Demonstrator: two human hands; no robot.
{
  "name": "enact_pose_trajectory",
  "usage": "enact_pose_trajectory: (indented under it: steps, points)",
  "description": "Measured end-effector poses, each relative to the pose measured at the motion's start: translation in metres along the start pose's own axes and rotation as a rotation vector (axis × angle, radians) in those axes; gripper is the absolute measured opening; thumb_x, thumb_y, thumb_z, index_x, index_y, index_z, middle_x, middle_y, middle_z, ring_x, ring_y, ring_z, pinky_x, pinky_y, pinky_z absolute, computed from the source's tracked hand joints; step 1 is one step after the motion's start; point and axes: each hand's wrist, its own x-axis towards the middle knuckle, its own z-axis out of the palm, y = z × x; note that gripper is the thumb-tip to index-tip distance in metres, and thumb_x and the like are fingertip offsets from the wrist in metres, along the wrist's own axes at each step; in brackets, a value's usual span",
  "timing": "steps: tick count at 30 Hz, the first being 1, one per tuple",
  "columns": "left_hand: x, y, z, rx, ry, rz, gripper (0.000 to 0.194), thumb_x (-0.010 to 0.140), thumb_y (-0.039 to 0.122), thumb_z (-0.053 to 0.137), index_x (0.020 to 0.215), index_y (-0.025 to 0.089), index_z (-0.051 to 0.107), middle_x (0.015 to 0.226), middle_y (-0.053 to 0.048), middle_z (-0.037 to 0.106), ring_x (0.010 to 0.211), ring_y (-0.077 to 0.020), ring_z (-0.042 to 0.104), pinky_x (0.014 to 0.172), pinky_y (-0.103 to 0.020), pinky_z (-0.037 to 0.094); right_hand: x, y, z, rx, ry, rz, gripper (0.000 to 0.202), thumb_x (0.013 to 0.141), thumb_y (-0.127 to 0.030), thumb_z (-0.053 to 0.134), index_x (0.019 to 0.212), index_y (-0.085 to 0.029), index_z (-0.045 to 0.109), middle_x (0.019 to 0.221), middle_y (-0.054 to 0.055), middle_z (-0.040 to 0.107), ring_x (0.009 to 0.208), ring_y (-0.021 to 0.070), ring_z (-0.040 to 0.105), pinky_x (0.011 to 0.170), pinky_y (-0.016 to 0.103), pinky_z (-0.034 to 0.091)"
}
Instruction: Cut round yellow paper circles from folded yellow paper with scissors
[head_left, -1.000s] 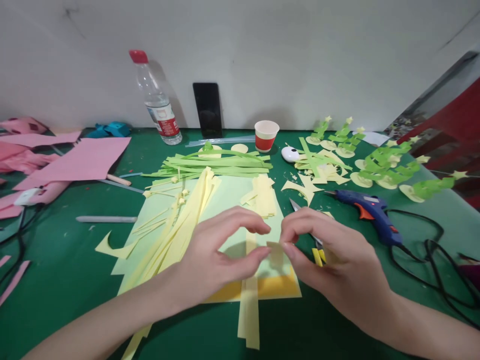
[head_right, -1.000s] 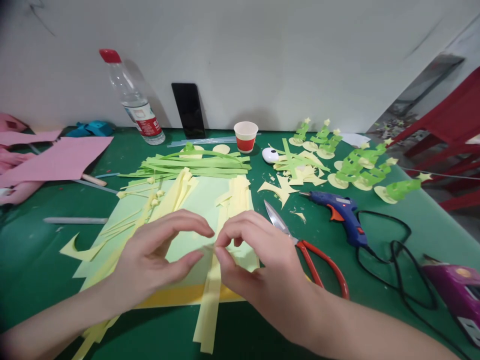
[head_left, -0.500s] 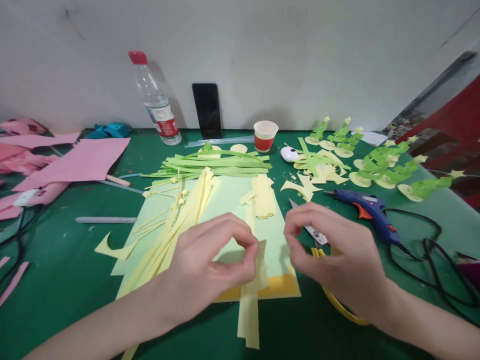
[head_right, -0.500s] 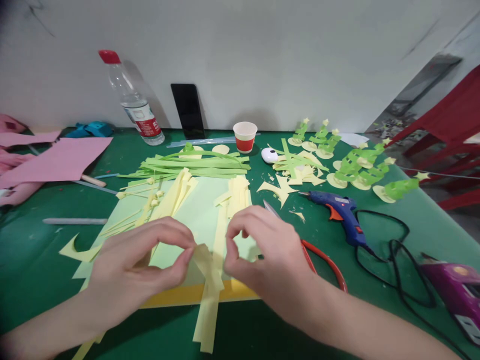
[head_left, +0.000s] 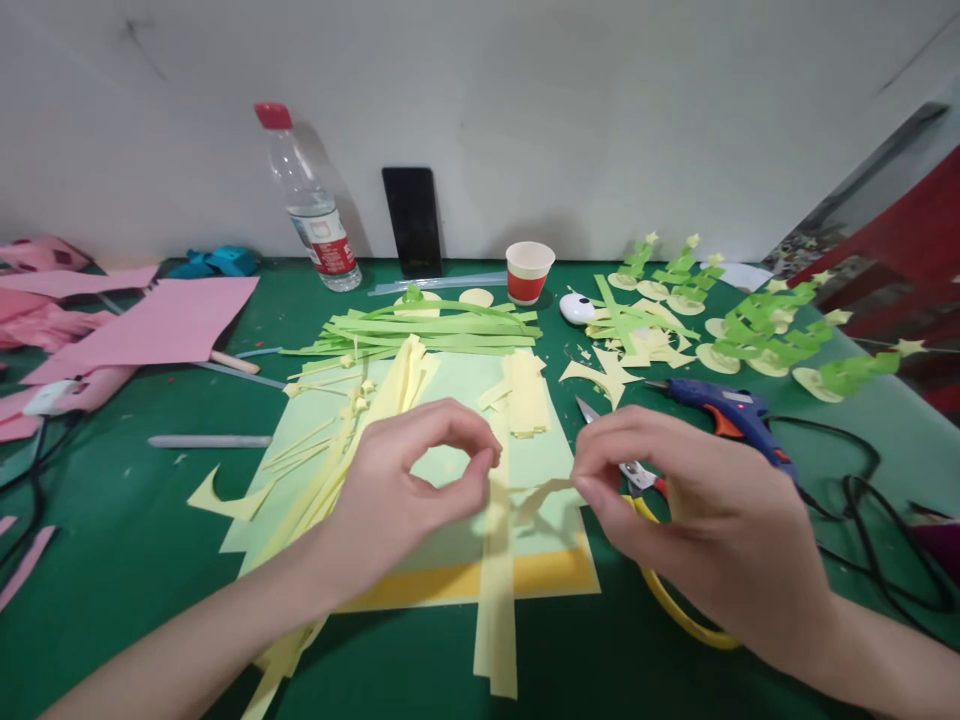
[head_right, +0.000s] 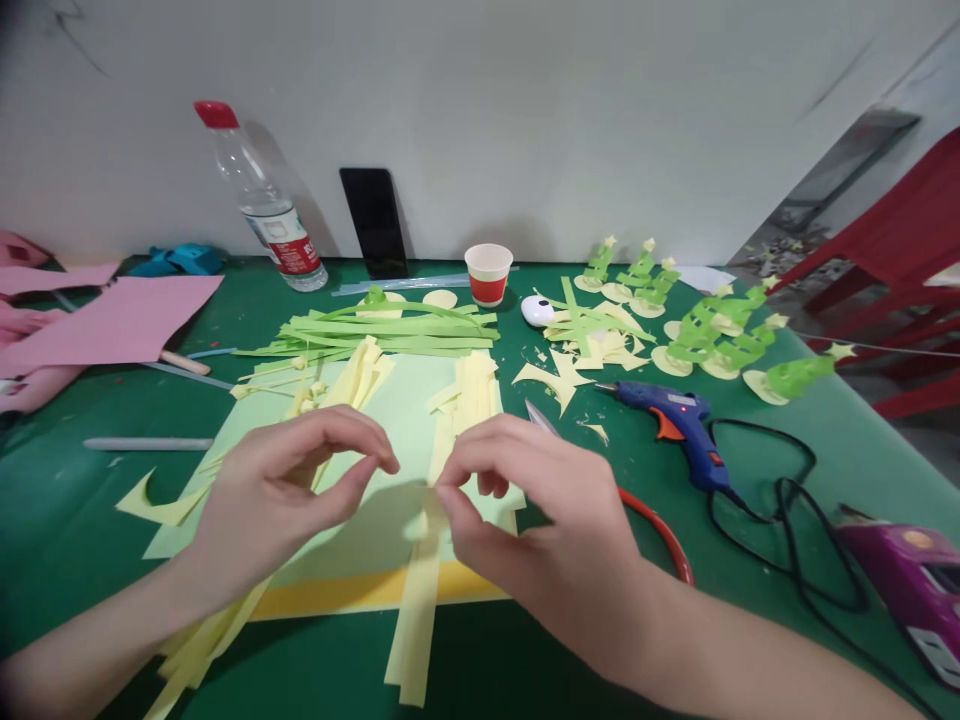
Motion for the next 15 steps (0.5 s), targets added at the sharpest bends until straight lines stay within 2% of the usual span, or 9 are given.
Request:
enact_pose_trajectory:
  steps: [2, 4, 5, 7, 10, 12, 15]
  points:
    - [0.003, -0.001, 0.000, -0.162, -0.123, -0.095, 0.014, 0.081, 0.012, 0.048, 0.085, 0.021, 0.057, 0.086, 0.002, 0.061, 0.082, -0.0102, 0.057, 0.073, -0.017, 0.044, 0.003, 0.000, -0.003, 0.087, -0.003, 0.138, 0.014, 0.073, -0.011, 0.048, 0.063, -0.021, 0.050, 0.061, -0.001, 0.058, 0.058, 0.0115, 0.055, 0.053, 0.021, 0.045]
    - [0.004, -0.001, 0.004, -0.359, -0.313, -0.198, 0.014, 0.085, 0.019, 0.047, 0.095, 0.022, 0.055, 0.094, 0.001, 0.060, 0.093, -0.0122, 0.055, 0.079, -0.019, 0.043, 0.004, 0.000, -0.003, 0.193, -0.026, 0.263, 0.013, 0.073, -0.016, 0.050, 0.061, -0.021, 0.052, 0.061, -0.001, 0.058, 0.059, 0.0120, 0.053, 0.053, 0.022, 0.044]
    - [0.004, -0.001, 0.007, -0.448, -0.402, -0.254, 0.013, 0.086, 0.022, 0.046, 0.096, 0.022, 0.054, 0.094, 0.000, 0.059, 0.092, -0.0126, 0.055, 0.079, -0.020, 0.043, 0.004, 0.001, -0.002, 0.230, -0.033, 0.307, 0.012, 0.073, -0.018, 0.051, 0.061, -0.021, 0.053, 0.062, -0.001, 0.058, 0.059, 0.0121, 0.052, 0.053, 0.022, 0.044]
    - [0.001, -0.002, 0.014, -0.582, -0.510, -0.349, 0.013, 0.087, 0.026, 0.044, 0.092, 0.020, 0.054, 0.081, 0.001, 0.057, 0.078, -0.0114, 0.055, 0.073, -0.021, 0.044, 0.003, 0.003, 0.000, 0.273, -0.034, 0.364, 0.011, 0.073, -0.020, 0.051, 0.063, -0.020, 0.054, 0.063, -0.001, 0.057, 0.059, 0.0120, 0.051, 0.054, 0.022, 0.043]
    - [-0.003, -0.005, 0.023, -0.645, -0.506, -0.441, 0.020, 0.090, 0.030, 0.038, 0.086, 0.018, 0.054, 0.060, 0.006, 0.043, 0.053, -0.0080, 0.043, 0.056, -0.019, 0.040, 0.003, 0.006, 0.004, 0.301, -0.011, 0.427, 0.010, 0.074, -0.023, 0.049, 0.065, -0.020, 0.053, 0.063, -0.001, 0.054, 0.058, 0.0111, 0.049, 0.053, 0.021, 0.042]
    - [-0.004, -0.007, 0.025, -0.608, -0.451, -0.482, 0.025, 0.090, 0.031, 0.036, 0.080, 0.017, 0.055, 0.055, 0.007, 0.036, 0.049, -0.0075, 0.034, 0.049, -0.019, 0.032, 0.005, 0.007, 0.005, 0.301, 0.005, 0.455, 0.010, 0.075, -0.023, 0.048, 0.065, -0.020, 0.051, 0.064, -0.002, 0.053, 0.058, 0.0105, 0.049, 0.053, 0.020, 0.042]
    - [-0.003, -0.007, 0.023, -0.565, -0.404, -0.522, 0.029, 0.090, 0.031, 0.035, 0.073, 0.016, 0.054, 0.053, 0.007, 0.032, 0.048, -0.0078, 0.029, 0.046, -0.020, 0.025, 0.011, 0.008, 0.000, 0.238, -0.001, 0.440, 0.014, 0.079, -0.026, 0.045, 0.067, -0.020, 0.050, 0.063, -0.002, 0.050, 0.057, 0.0105, 0.048, 0.051, 0.020, 0.040]
